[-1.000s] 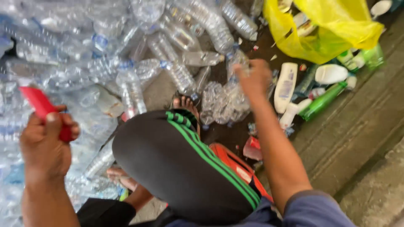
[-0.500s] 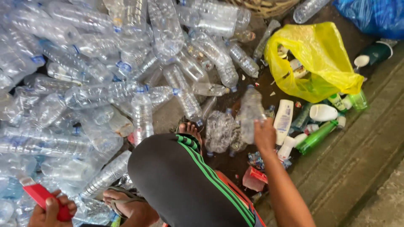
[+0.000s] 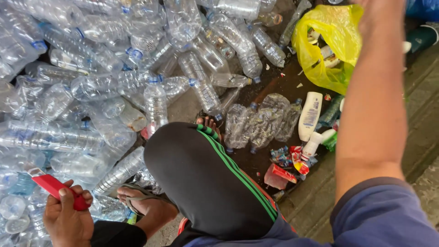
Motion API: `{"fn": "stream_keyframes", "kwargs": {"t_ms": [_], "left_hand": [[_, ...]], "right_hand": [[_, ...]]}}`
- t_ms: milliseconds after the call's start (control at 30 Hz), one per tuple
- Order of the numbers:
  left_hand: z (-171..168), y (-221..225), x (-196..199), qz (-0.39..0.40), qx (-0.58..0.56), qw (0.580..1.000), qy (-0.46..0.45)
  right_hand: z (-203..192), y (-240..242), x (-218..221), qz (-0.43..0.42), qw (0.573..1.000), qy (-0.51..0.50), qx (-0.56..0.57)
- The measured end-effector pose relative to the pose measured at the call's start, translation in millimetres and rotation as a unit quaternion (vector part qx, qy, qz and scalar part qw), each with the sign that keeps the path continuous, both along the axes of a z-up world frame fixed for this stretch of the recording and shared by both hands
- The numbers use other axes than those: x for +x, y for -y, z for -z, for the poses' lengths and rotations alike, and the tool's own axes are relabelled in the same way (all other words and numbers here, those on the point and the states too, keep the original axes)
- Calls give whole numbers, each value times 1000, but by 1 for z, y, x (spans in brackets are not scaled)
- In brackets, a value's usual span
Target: Sorting plastic bottles and removing labels with a knife for recycling
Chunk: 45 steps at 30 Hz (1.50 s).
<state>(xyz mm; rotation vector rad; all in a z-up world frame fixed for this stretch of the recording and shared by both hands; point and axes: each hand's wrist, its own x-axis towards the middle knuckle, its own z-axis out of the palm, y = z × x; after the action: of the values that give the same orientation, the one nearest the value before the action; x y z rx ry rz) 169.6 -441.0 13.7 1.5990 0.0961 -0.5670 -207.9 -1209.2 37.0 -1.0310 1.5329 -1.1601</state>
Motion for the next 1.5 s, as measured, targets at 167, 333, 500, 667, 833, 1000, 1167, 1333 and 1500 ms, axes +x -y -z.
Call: {"fn": "stream_keyframes", "kwargs": {"t_ms": [167,333,500,667,833,1000,1167,1333,1500], "left_hand": [[8,-20,-3,0,8,1000,18],[14,-45,1,-20,4,999,26],[55,-74,15,-24,-19,999,24],[65,-70,10,-16,15,998,52],[55,-52,3,-39,28,997,63],[48,-46,-5,-56,24,996,62],[63,-60,2,-65,15,996,65],[48,-47,-2,-77,14,996,51],[41,-34,1,-49,-19,998,17]], "right_hand": [[36,-163,20,-237,898,-370,3],[201,-257,-53,-210,840,-466,179],[246,-313,-89,-201,814,-477,265],[312,-308,-139,-154,842,-489,169],[289,-311,-121,-188,854,-438,209],[312,-315,-132,-139,864,-411,255],[234,-295,-111,-219,873,-326,287],[68,-229,-61,-317,894,-234,213],[-35,-147,12,-199,975,-79,65]]}}
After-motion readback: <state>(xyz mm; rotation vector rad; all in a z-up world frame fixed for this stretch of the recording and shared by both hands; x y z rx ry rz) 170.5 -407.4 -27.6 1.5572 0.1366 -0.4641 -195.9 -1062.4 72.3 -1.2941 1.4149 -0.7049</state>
